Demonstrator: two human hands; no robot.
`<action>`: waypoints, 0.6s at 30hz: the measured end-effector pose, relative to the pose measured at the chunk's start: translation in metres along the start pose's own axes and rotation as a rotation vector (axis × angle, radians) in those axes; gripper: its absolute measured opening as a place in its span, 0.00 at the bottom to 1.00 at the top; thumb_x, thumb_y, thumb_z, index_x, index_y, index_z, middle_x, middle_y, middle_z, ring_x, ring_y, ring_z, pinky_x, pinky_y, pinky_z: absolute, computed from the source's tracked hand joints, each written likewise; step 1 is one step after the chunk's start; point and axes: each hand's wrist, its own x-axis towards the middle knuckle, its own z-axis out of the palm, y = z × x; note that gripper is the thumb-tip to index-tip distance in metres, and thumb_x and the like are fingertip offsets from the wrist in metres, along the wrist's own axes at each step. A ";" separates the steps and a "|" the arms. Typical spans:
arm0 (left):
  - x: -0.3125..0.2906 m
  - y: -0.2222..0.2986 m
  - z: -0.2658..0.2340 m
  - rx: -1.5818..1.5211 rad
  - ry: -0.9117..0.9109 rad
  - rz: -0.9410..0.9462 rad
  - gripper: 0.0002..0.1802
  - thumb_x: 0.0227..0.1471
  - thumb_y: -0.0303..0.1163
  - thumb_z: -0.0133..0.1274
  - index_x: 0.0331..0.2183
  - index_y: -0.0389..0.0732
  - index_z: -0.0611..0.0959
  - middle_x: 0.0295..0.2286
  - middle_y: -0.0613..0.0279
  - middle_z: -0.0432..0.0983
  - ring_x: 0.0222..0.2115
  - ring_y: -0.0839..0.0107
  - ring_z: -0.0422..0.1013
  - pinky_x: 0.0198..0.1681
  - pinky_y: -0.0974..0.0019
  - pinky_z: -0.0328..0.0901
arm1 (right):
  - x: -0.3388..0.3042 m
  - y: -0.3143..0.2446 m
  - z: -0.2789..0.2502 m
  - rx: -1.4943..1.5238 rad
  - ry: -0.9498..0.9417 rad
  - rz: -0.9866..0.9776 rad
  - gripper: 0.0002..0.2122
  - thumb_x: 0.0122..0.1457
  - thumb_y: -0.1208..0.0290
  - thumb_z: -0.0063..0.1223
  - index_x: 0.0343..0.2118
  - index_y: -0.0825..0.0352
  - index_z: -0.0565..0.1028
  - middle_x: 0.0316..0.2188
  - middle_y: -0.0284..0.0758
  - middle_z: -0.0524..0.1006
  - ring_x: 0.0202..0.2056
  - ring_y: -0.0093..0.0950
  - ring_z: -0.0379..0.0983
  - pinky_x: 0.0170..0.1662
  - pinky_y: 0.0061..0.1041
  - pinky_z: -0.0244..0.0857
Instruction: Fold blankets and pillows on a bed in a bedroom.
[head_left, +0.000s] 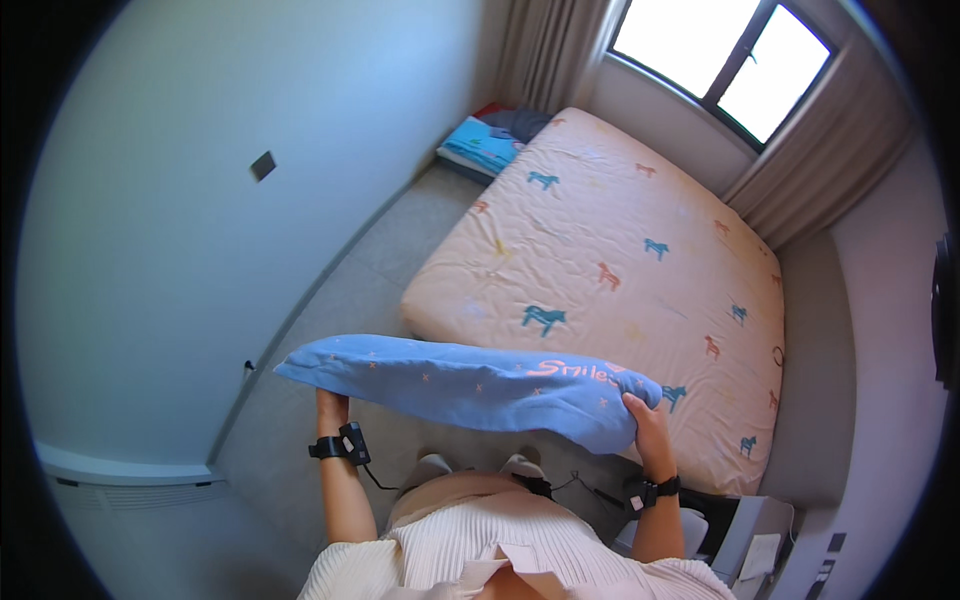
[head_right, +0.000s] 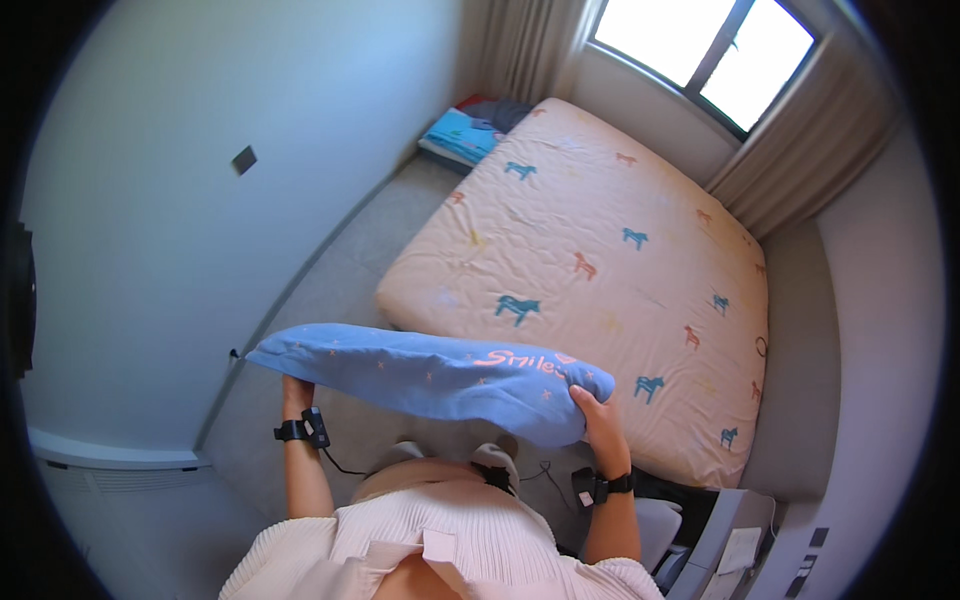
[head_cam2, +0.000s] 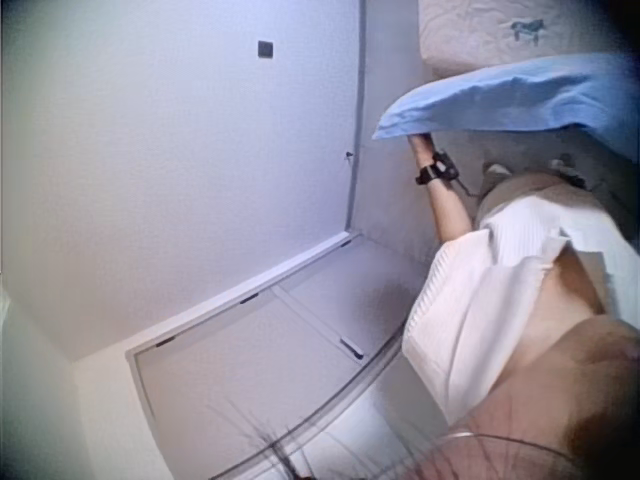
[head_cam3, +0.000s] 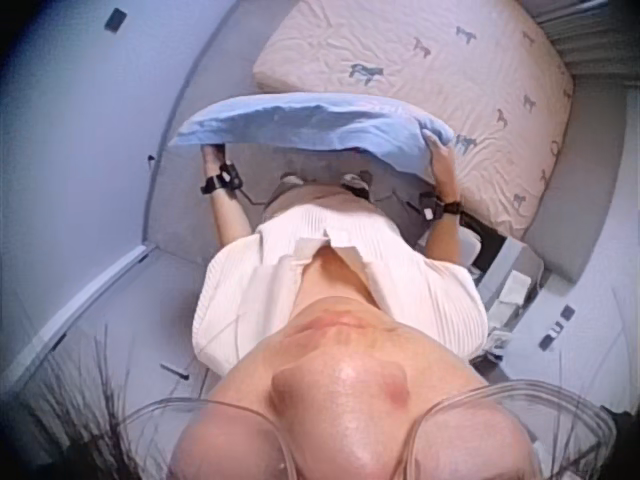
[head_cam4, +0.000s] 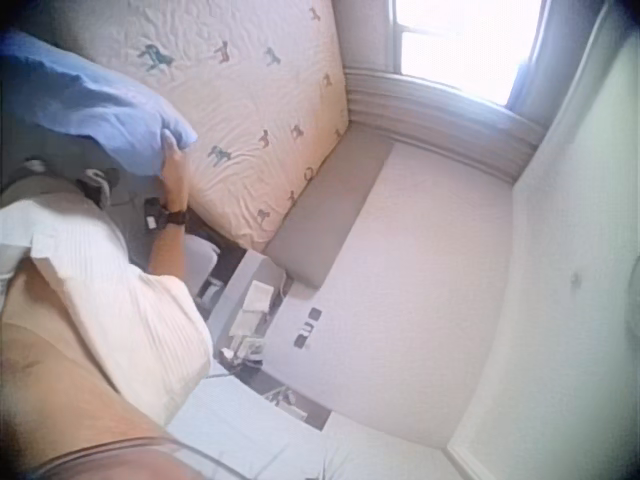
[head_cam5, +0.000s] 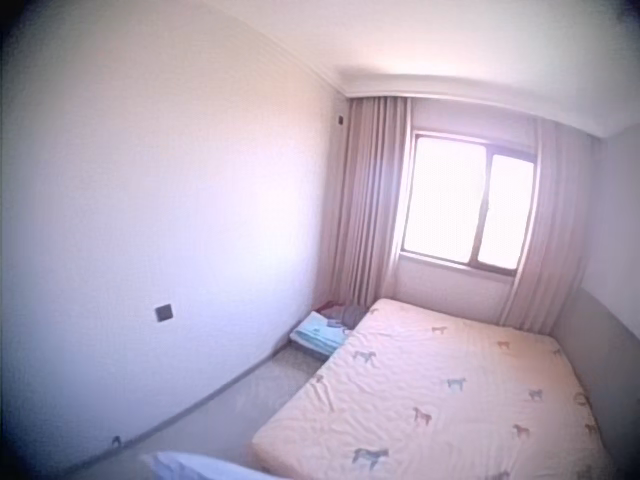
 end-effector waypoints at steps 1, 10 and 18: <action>0.005 0.015 -0.019 0.003 0.015 0.007 0.26 0.56 0.48 0.45 0.50 0.41 0.68 0.47 0.62 0.67 0.49 0.67 0.62 0.54 0.60 0.56 | 0.011 0.004 0.024 0.019 -0.021 -0.026 0.15 0.55 0.69 0.51 0.41 0.74 0.72 0.36 0.32 0.75 0.36 0.20 0.70 0.40 0.20 0.65; 0.070 0.120 -0.112 -0.033 0.249 0.229 0.25 0.55 0.46 0.46 0.48 0.38 0.71 0.45 0.61 0.69 0.46 0.68 0.64 0.53 0.63 0.56 | 0.137 0.015 0.195 0.079 -0.225 0.018 0.13 0.56 0.70 0.49 0.41 0.73 0.72 0.35 0.30 0.75 0.34 0.18 0.70 0.39 0.17 0.64; 0.182 0.196 -0.126 -0.044 0.281 0.193 0.21 0.55 0.44 0.46 0.45 0.39 0.73 0.43 0.60 0.71 0.44 0.67 0.66 0.50 0.62 0.58 | 0.317 0.016 0.333 0.055 -0.326 -0.026 0.13 0.55 0.71 0.49 0.40 0.73 0.73 0.34 0.29 0.76 0.33 0.17 0.70 0.38 0.18 0.65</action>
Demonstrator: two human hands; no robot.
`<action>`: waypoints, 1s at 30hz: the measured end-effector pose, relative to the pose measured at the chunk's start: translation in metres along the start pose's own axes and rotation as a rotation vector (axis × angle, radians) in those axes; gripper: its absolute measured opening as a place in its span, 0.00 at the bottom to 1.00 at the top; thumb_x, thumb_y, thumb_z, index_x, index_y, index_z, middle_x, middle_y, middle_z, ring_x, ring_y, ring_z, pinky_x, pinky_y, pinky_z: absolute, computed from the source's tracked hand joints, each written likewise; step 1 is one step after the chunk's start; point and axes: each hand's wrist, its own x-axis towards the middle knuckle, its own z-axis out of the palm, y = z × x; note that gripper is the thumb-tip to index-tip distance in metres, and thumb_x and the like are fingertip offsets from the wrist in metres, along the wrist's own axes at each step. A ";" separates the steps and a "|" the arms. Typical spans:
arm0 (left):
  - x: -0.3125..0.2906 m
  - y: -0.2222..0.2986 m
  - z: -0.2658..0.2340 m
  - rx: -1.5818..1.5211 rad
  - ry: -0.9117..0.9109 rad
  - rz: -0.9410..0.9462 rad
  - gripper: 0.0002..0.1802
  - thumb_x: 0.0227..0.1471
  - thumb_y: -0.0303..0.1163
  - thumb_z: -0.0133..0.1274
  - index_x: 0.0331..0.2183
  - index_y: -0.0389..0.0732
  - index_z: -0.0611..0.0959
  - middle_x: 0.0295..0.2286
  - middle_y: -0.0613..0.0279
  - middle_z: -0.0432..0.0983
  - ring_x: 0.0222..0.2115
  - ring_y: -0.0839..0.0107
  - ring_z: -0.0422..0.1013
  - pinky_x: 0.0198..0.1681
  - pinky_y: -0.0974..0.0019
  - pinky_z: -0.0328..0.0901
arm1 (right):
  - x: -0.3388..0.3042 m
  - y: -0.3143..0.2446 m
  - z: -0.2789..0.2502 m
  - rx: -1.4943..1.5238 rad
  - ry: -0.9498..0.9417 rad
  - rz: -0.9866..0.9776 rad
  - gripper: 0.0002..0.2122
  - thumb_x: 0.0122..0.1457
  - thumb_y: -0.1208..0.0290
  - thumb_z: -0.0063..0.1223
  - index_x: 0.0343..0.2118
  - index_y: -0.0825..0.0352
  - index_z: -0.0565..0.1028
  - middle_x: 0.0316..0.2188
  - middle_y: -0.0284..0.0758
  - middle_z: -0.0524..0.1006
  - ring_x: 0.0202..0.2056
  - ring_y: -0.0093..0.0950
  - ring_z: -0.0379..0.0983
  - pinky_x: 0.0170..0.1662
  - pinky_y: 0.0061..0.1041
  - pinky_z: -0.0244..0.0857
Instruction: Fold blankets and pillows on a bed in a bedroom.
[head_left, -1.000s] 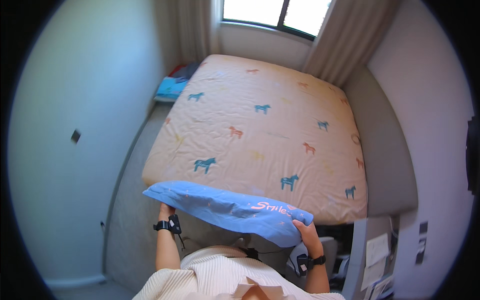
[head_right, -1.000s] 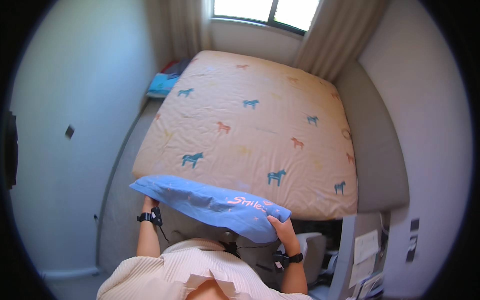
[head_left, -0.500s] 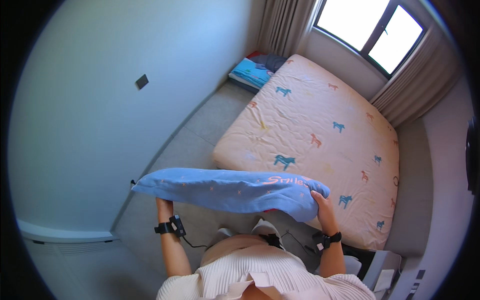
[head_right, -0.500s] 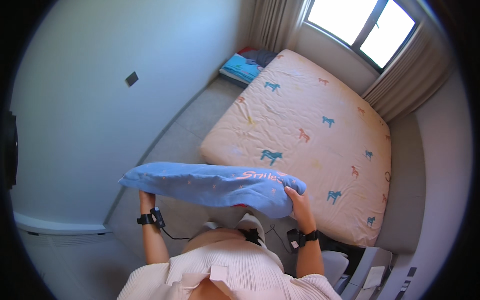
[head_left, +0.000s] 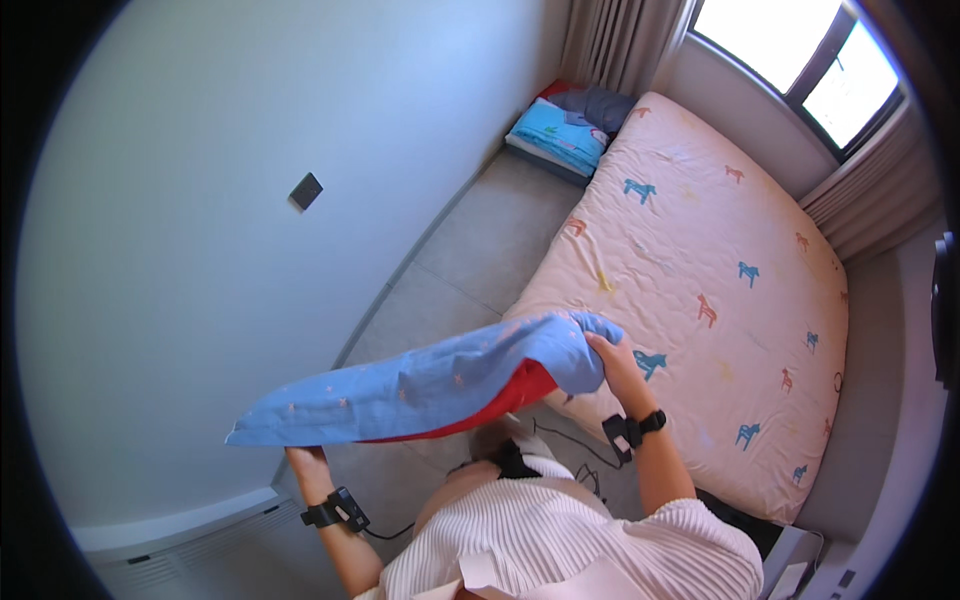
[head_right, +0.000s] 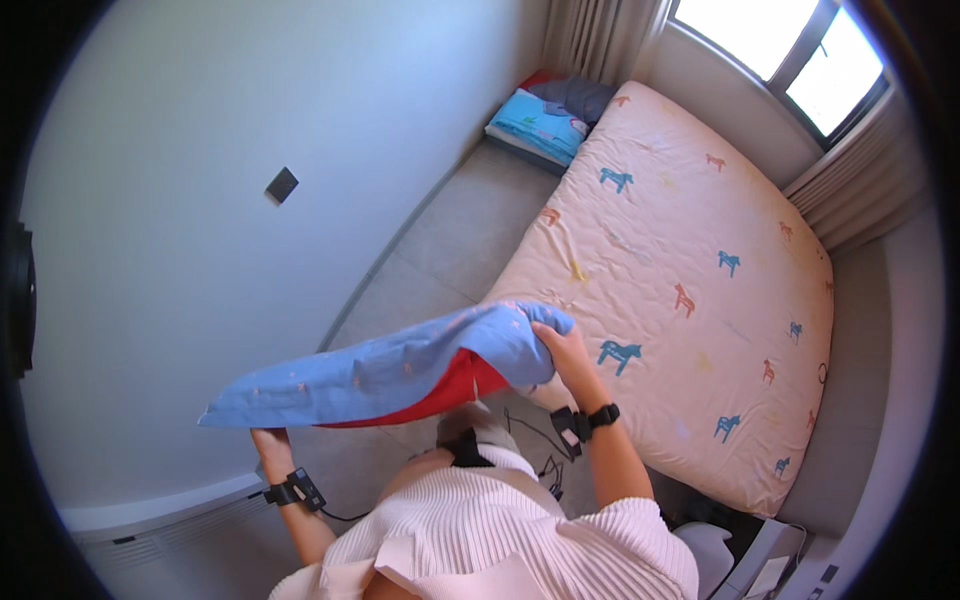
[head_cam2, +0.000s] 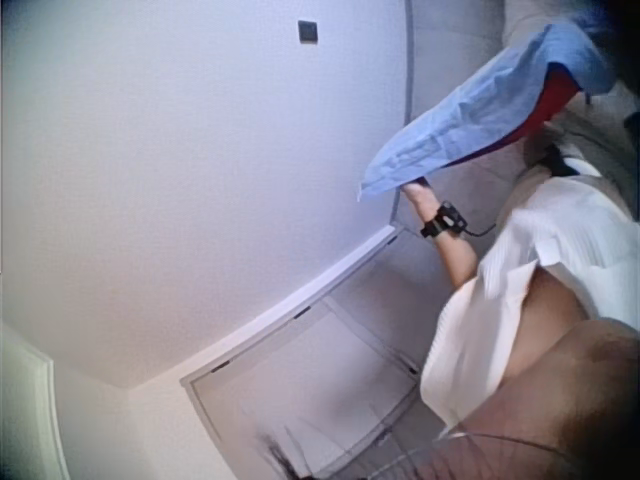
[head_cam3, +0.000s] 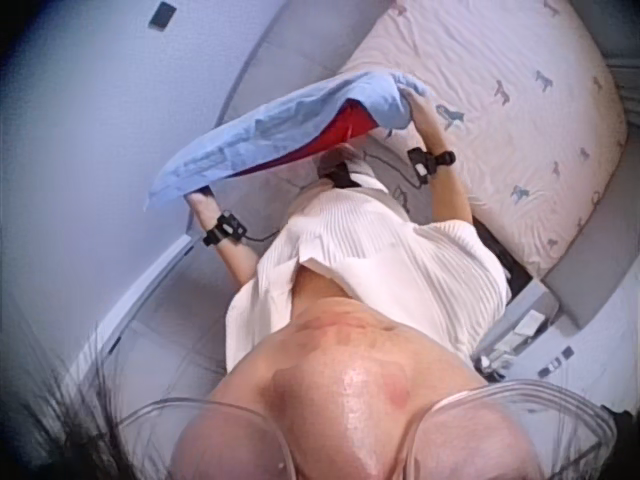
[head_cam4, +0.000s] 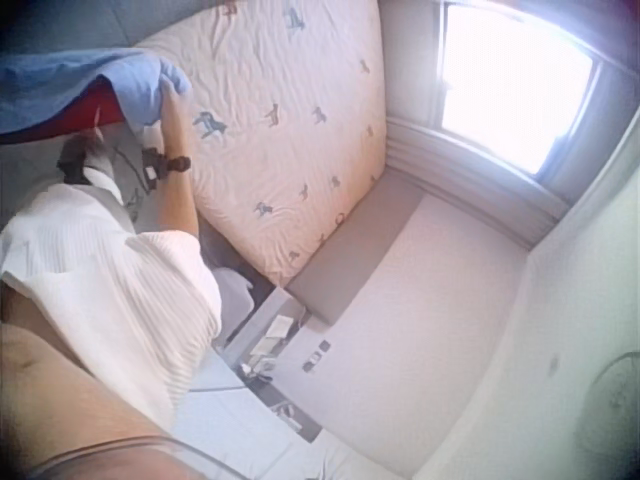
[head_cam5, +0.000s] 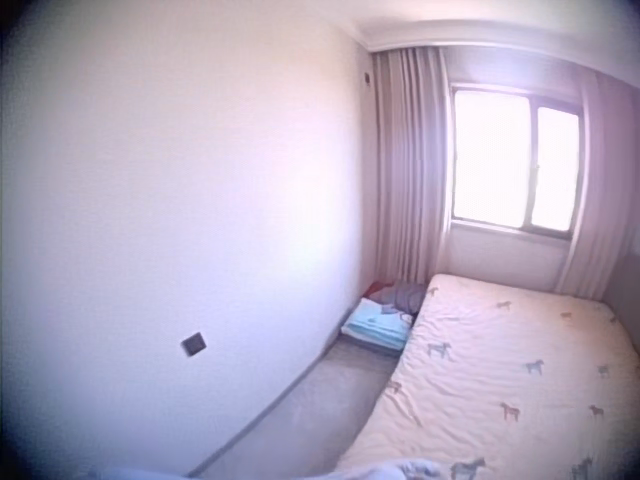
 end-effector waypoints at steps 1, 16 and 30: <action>0.020 -0.002 0.001 0.007 -0.006 0.002 0.21 0.55 0.44 0.46 0.45 0.39 0.73 0.43 0.60 0.71 0.44 0.67 0.66 0.50 0.62 0.58 | 0.018 0.006 0.004 0.008 0.004 -0.001 0.13 0.55 0.71 0.49 0.40 0.73 0.73 0.34 0.29 0.76 0.33 0.17 0.70 0.38 0.18 0.65; 0.359 -0.037 0.218 0.298 -0.338 0.049 0.20 0.58 0.39 0.42 0.48 0.37 0.70 0.46 0.62 0.68 0.48 0.71 0.62 0.54 0.65 0.54 | 0.227 -0.048 0.026 -0.029 0.340 -0.064 0.15 0.58 0.70 0.45 0.45 0.73 0.71 0.39 0.32 0.75 0.40 0.21 0.70 0.45 0.20 0.63; 0.570 -0.133 0.505 0.468 -0.776 -0.160 0.21 0.57 0.37 0.45 0.47 0.33 0.70 0.44 0.60 0.68 0.45 0.70 0.63 0.52 0.66 0.57 | 0.332 -0.089 0.011 0.067 0.767 -0.024 0.18 0.59 0.70 0.42 0.51 0.72 0.67 0.46 0.35 0.72 0.47 0.23 0.67 0.51 0.22 0.59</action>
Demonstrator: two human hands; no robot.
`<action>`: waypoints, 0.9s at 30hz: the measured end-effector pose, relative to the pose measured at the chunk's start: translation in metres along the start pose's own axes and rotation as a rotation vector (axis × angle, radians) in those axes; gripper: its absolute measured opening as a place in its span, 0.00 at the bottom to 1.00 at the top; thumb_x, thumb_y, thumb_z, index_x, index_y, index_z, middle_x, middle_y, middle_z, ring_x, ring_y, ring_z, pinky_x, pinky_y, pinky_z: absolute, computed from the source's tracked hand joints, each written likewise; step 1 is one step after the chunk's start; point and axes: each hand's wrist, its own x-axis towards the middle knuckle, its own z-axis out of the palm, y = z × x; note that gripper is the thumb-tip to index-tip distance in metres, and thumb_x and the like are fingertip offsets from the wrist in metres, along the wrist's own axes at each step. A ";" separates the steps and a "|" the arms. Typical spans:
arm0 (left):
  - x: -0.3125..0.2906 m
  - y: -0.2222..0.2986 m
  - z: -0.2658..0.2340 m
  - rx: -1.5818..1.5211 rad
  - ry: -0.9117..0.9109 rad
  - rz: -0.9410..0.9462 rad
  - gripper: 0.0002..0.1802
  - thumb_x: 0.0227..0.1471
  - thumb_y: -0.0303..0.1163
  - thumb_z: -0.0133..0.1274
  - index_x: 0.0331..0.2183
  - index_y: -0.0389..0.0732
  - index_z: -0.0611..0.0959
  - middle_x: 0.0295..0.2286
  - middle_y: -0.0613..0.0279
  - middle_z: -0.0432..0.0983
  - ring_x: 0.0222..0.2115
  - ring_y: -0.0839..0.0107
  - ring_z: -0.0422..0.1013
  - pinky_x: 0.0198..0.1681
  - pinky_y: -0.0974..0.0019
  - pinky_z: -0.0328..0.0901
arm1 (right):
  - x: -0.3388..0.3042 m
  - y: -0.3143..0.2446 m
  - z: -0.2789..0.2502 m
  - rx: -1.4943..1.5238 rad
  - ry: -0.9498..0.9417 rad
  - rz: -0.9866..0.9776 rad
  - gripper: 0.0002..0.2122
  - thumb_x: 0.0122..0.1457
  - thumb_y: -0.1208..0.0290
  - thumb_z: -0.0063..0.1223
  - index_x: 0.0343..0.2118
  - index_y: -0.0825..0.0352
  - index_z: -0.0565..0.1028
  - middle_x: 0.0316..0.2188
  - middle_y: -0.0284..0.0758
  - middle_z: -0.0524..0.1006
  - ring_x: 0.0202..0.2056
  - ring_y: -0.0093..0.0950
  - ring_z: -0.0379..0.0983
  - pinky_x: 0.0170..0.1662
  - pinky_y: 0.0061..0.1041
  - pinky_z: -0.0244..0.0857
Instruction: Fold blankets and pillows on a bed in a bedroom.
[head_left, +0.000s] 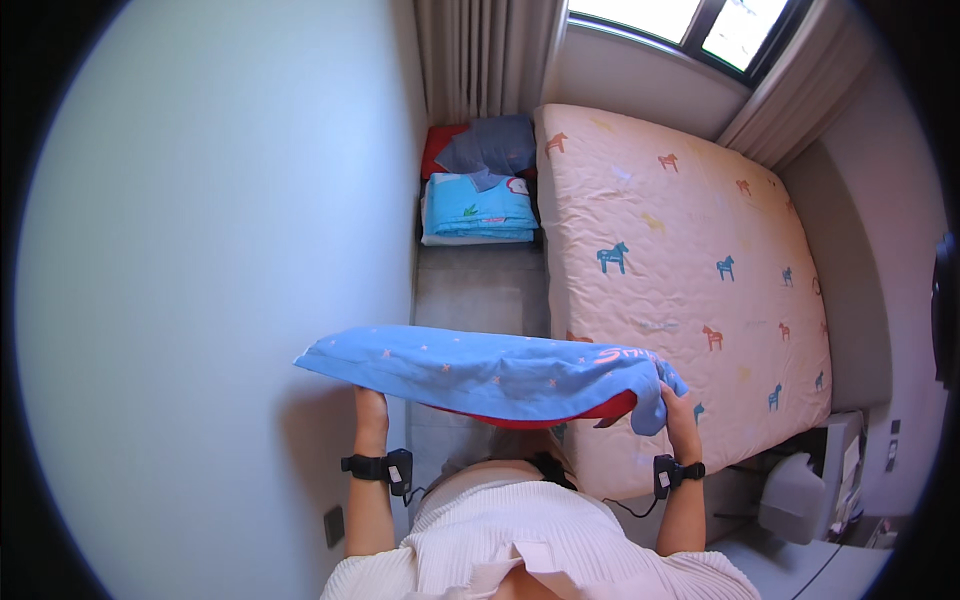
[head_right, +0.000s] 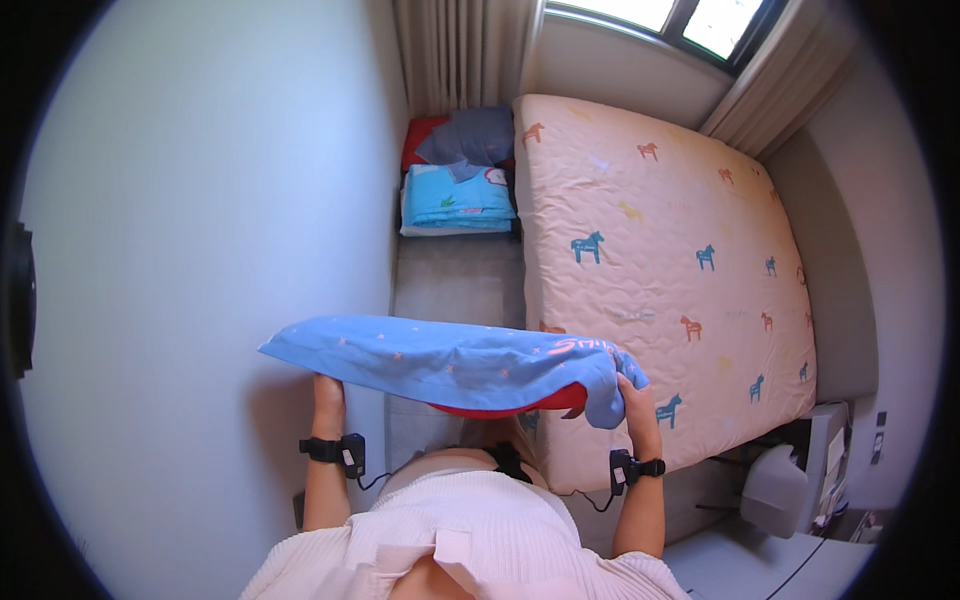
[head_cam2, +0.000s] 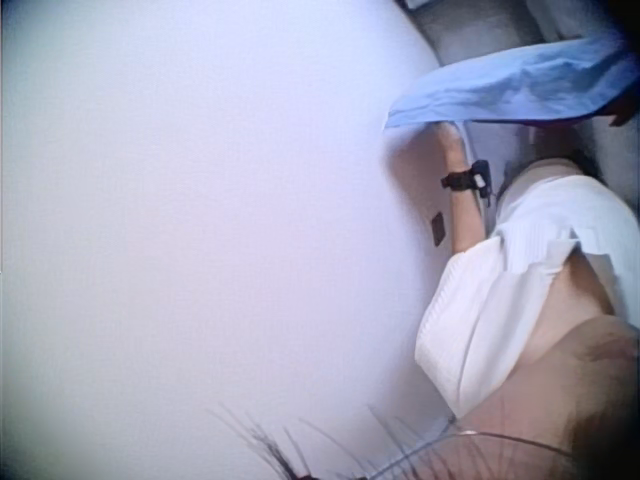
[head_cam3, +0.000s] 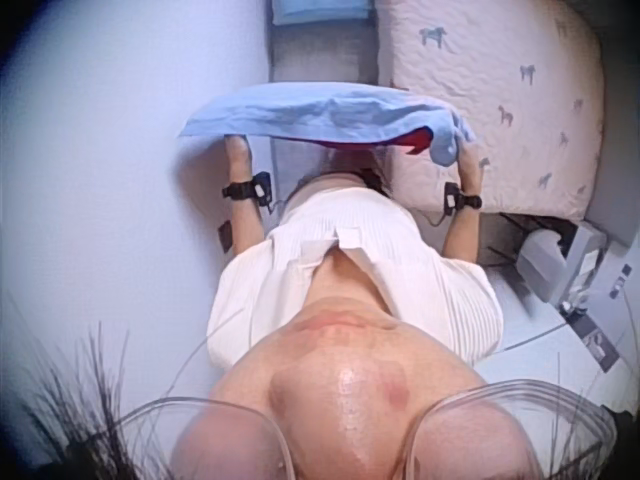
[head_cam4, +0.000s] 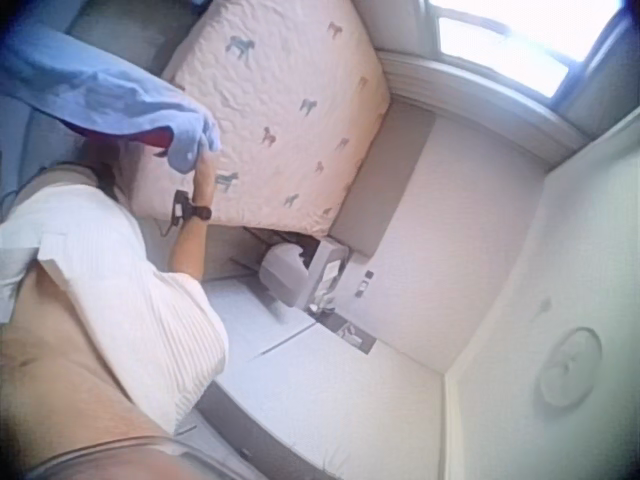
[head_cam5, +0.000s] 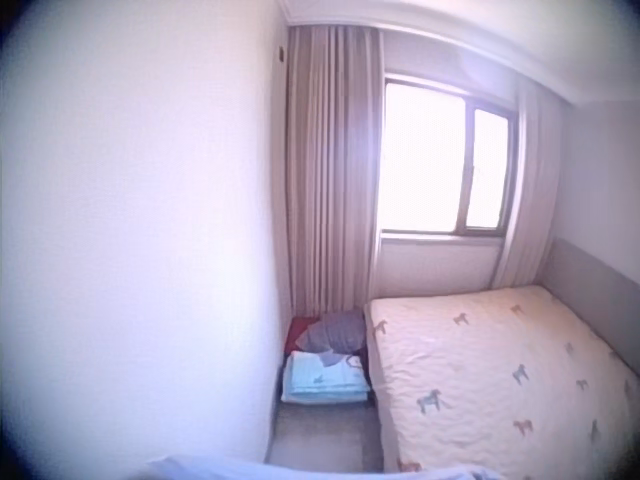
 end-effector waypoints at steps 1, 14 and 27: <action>0.024 0.000 0.010 0.010 -0.014 -0.002 0.21 0.57 0.37 0.45 0.47 0.33 0.70 0.44 0.60 0.68 0.45 0.70 0.63 0.52 0.66 0.57 | 0.018 -0.001 0.001 -0.036 0.007 0.017 0.18 0.60 0.70 0.41 0.51 0.72 0.67 0.46 0.35 0.72 0.47 0.24 0.67 0.51 0.22 0.59; 0.412 0.059 0.201 0.095 -0.205 0.190 0.25 0.56 0.42 0.46 0.48 0.33 0.70 0.45 0.59 0.68 0.46 0.69 0.63 0.52 0.66 0.57 | 0.289 -0.067 0.034 -0.054 0.048 0.013 0.15 0.59 0.71 0.46 0.47 0.74 0.69 0.40 0.31 0.74 0.39 0.20 0.69 0.43 0.20 0.63; 0.875 0.117 0.332 0.460 -0.398 0.108 0.26 0.56 0.44 0.44 0.51 0.39 0.68 0.43 0.60 0.70 0.44 0.70 0.66 0.47 0.67 0.61 | 0.470 -0.145 0.240 -0.973 -0.724 0.287 0.20 0.56 0.60 0.48 0.43 0.73 0.71 0.38 0.51 0.74 0.40 0.45 0.70 0.42 0.35 0.63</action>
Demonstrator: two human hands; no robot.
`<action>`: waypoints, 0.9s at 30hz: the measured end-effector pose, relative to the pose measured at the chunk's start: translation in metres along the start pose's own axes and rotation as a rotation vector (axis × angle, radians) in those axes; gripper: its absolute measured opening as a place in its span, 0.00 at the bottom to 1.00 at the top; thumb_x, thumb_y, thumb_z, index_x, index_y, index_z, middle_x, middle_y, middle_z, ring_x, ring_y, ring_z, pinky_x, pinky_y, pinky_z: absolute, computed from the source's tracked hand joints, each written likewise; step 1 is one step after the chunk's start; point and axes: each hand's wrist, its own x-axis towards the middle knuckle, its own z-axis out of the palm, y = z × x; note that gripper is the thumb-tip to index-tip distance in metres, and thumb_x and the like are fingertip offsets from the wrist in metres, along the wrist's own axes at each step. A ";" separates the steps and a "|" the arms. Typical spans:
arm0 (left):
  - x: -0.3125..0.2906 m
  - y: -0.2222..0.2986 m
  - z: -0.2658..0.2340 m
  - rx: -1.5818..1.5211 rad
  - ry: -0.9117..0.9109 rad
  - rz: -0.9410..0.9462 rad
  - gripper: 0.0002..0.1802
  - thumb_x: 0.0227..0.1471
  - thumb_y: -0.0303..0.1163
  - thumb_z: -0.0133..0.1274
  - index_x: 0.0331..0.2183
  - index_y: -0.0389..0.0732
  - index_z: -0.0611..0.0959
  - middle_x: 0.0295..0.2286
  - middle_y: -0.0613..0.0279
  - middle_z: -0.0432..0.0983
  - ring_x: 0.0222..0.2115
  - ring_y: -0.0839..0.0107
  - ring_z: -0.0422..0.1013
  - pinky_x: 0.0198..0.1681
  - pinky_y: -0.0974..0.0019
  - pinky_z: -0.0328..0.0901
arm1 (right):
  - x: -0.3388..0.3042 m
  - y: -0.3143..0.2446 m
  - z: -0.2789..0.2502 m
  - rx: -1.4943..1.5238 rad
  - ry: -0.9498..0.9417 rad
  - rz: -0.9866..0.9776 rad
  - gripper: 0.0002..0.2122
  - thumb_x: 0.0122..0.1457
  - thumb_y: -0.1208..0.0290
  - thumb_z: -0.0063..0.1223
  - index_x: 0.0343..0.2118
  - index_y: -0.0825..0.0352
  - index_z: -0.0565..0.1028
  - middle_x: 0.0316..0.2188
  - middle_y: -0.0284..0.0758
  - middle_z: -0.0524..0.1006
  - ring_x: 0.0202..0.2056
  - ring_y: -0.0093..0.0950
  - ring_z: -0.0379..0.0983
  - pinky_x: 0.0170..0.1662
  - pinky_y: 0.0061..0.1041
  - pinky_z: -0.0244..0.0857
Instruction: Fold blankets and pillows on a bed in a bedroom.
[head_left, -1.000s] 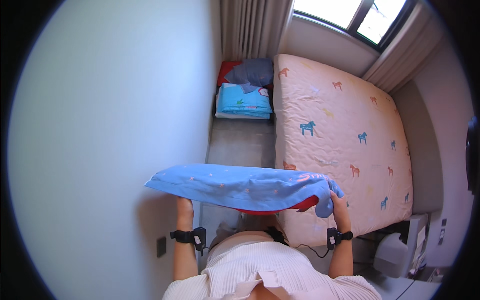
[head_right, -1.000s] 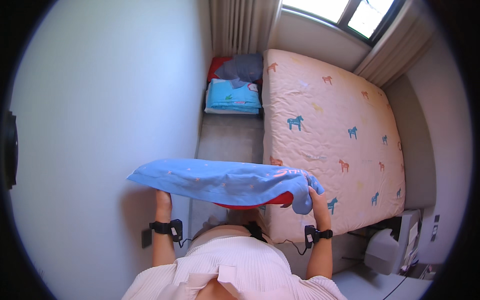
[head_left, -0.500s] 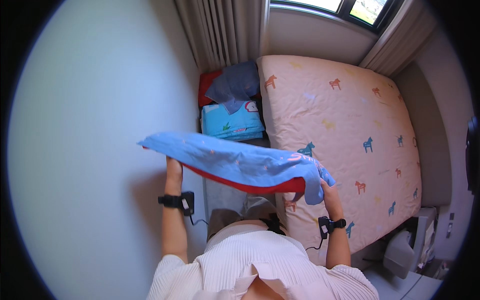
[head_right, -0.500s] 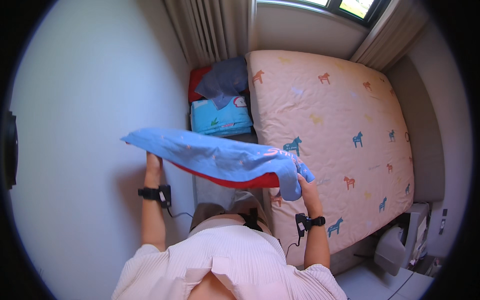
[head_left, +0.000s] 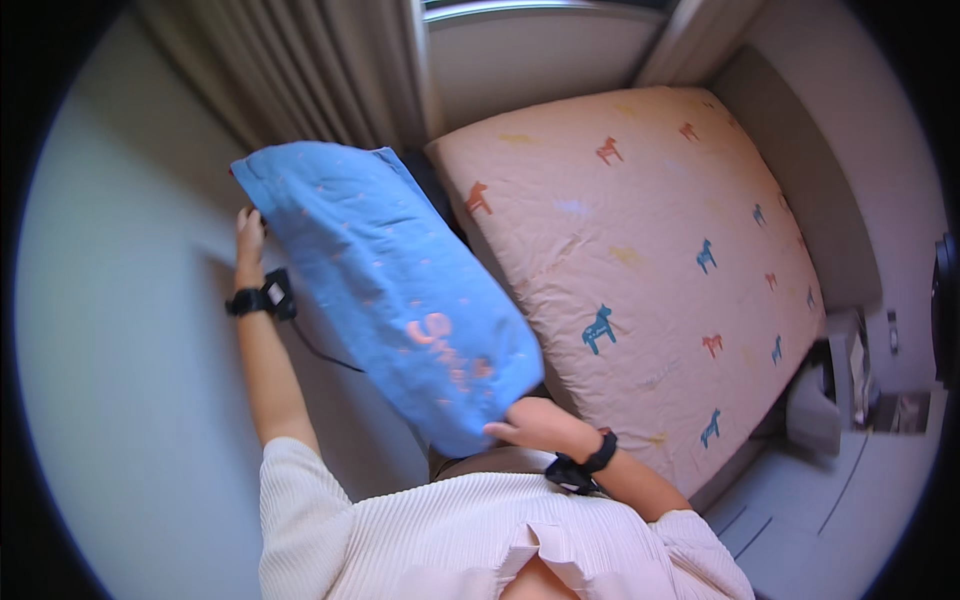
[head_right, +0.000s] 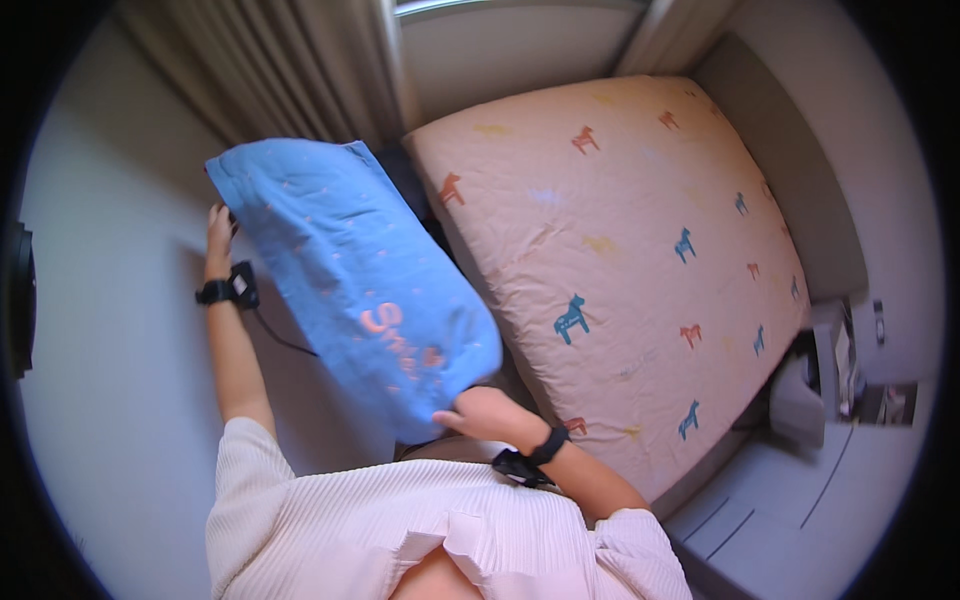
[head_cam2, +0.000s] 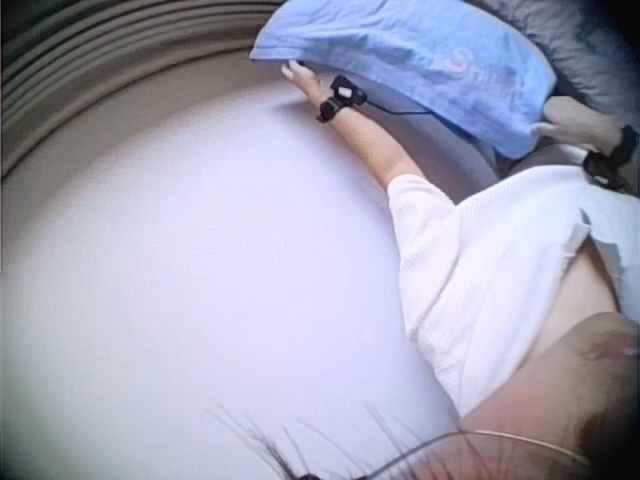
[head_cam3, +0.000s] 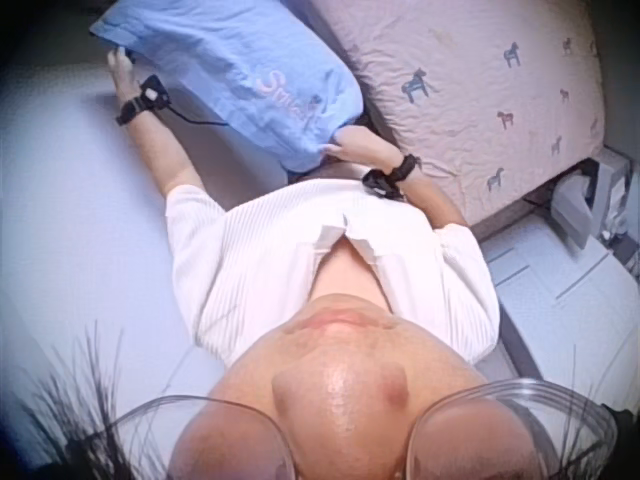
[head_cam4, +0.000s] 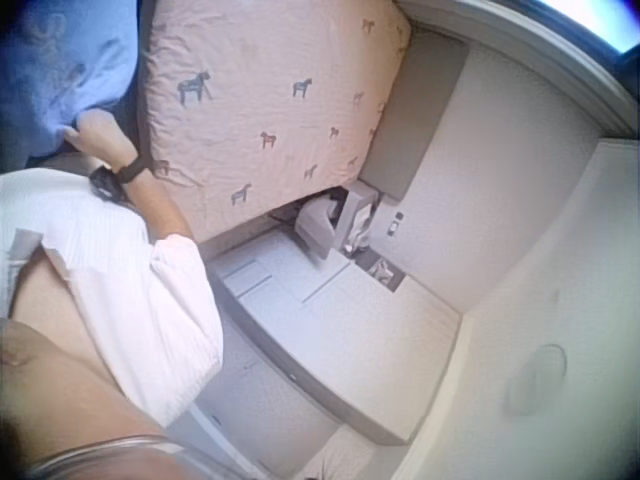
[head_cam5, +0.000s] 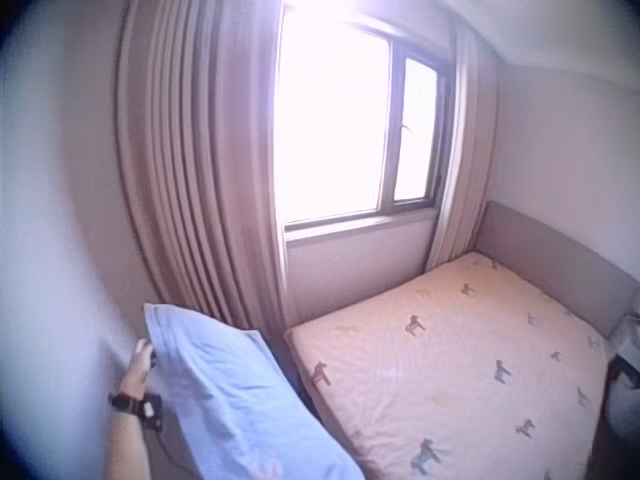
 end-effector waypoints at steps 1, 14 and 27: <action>0.003 -0.022 0.039 -0.056 0.008 0.065 0.25 0.56 0.46 0.43 0.51 0.42 0.68 0.43 0.63 0.70 0.45 0.71 0.65 0.47 0.68 0.59 | 0.009 0.013 0.009 0.074 0.217 -0.071 0.20 0.56 0.59 0.47 0.44 0.72 0.71 0.36 0.50 0.75 0.39 0.44 0.71 0.42 0.36 0.64; -0.205 -0.155 0.271 -0.015 -0.553 -0.262 0.10 0.51 0.33 0.45 0.34 0.41 0.77 0.22 0.67 0.72 0.21 0.79 0.66 0.20 0.76 0.59 | -0.049 0.091 0.077 0.554 0.801 0.467 0.16 0.56 0.65 0.49 0.43 0.70 0.70 0.33 0.44 0.77 0.37 0.38 0.74 0.40 0.31 0.66; -0.429 -0.011 0.400 -0.120 -1.134 -0.281 0.25 0.59 0.47 0.35 0.50 0.39 0.67 0.45 0.51 0.71 0.43 0.62 0.69 0.44 0.63 0.64 | -0.209 0.131 0.341 1.008 1.156 0.663 0.18 0.54 0.60 0.50 0.44 0.67 0.71 0.37 0.44 0.77 0.40 0.38 0.74 0.43 0.31 0.67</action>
